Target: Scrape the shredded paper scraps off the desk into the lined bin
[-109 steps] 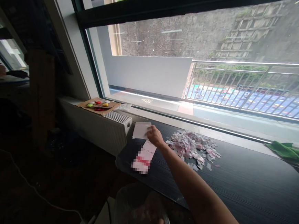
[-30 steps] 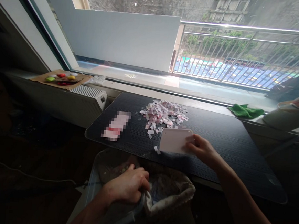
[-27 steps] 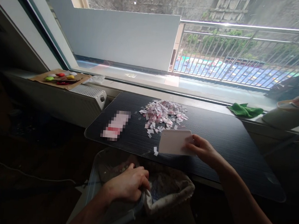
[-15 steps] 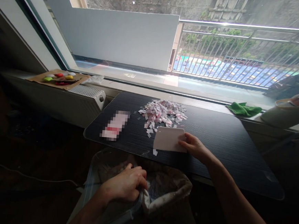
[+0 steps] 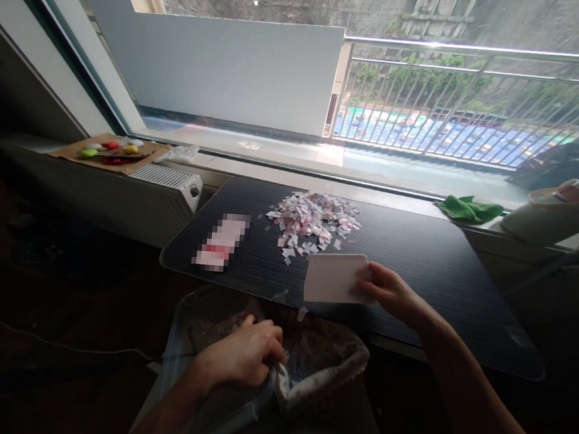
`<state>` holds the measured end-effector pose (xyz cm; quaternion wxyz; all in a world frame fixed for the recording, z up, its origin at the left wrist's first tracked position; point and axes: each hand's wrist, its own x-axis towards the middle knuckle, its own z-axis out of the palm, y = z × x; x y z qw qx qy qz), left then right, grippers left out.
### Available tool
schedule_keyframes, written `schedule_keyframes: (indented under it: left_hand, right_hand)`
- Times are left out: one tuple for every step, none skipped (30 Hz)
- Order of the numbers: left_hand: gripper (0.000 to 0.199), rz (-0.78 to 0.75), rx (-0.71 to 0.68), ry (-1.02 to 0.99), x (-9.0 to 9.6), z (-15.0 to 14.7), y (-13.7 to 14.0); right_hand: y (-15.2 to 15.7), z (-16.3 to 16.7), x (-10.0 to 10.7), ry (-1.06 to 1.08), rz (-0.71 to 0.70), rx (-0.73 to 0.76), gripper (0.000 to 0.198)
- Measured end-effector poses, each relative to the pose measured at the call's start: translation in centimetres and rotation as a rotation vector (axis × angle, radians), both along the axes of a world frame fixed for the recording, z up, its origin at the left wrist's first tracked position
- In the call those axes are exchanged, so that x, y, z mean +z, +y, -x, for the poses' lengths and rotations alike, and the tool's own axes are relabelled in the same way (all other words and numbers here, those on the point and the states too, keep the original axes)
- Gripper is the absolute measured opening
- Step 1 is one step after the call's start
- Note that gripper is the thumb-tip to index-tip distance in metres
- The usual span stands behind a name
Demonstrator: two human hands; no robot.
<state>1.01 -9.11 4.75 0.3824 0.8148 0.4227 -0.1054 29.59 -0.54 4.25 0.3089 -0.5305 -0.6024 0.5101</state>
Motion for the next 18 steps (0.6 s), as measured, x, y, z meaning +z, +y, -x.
schedule_keyframes:
  left_hand:
    - [0.035,-0.002,-0.001,-0.001,0.0,0.0,0.0]
    - [0.035,-0.005,-0.002,-0.003,0.0,0.1,0.0]
    - [0.035,-0.005,-0.004,-0.004,0.0,0.1,0.0]
    - [0.035,-0.004,-0.005,-0.003,0.0,0.1,0.0]
    - [0.035,-0.004,-0.006,-0.002,0.0,0.1,0.0]
    - [0.036,-0.004,-0.007,0.001,0.0,0.0,0.0]
    - [0.037,-0.002,-0.007,0.004,0.0,-0.2,0.0]
    - [0.037,0.002,-0.009,0.007,0.1,-0.4,0.0]
    - [0.035,0.003,-0.016,0.008,0.1,-0.7,-0.1]
    - [0.032,0.005,-0.029,0.008,0.1,-1.1,-0.1]
    - [0.028,0.004,-0.050,0.007,0.1,-1.6,-0.1]
    - [0.025,-0.001,-0.077,0.001,0.1,-2.0,-0.2]
    - [0.023,-0.003,-0.108,-0.006,0.1,-2.4,-0.2]
    - [0.021,-0.004,-0.135,-0.012,0.0,-2.7,-0.2]
    - [0.020,-0.005,-0.155,-0.018,0.0,-3.0,-0.2]
    - [0.020,-0.005,-0.166,-0.022,0.0,-3.1,-0.2]
    - [0.019,-0.005,-0.167,-0.023,-0.1,-3.1,-0.2]
    - [0.019,-0.006,-0.163,-0.023,-0.1,-3.0,-0.2]
  right_hand:
    - [0.0,0.0,0.0,0.000,-0.009,-0.018,0.024]
    - [0.0,0.0,0.1,-0.004,-0.014,-0.027,0.024]
    - [-0.1,0.0,0.0,-0.014,-0.012,-0.020,0.023]
    - [-0.1,0.0,0.0,-0.025,-0.006,-0.003,0.023]
    - [-0.2,0.0,0.0,-0.033,0.002,0.020,0.022]
    - [-0.2,0.0,-0.1,-0.033,0.008,0.039,0.022]
    - [-0.1,0.0,-0.1,-0.026,0.005,0.042,0.022]
    - [0.0,0.1,-0.1,-0.016,-0.007,0.023,0.023]
    - [0.2,0.3,-0.1,-0.005,-0.030,-0.015,0.023]
    - [0.5,0.6,-0.1,0.005,-0.061,-0.065,0.023]
    - [0.9,1.1,-0.1,0.005,-0.097,-0.116,0.022]
    - [1.2,1.6,0.0,-0.006,-0.134,-0.157,0.021]
    - [1.6,2.3,0.1,-0.025,-0.169,-0.181,0.020]
    - [1.9,3.0,0.1,-0.050,-0.200,-0.185,0.019]
    - [2.2,3.7,0.2,-0.078,-0.226,-0.178,0.018]
    - [2.4,4.3,0.3,-0.106,-0.245,-0.165,0.017]
    - [2.6,4.8,0.4,-0.133,-0.260,-0.151,0.017]
    - [2.7,5.2,0.5,-0.156,-0.267,-0.139,0.016]
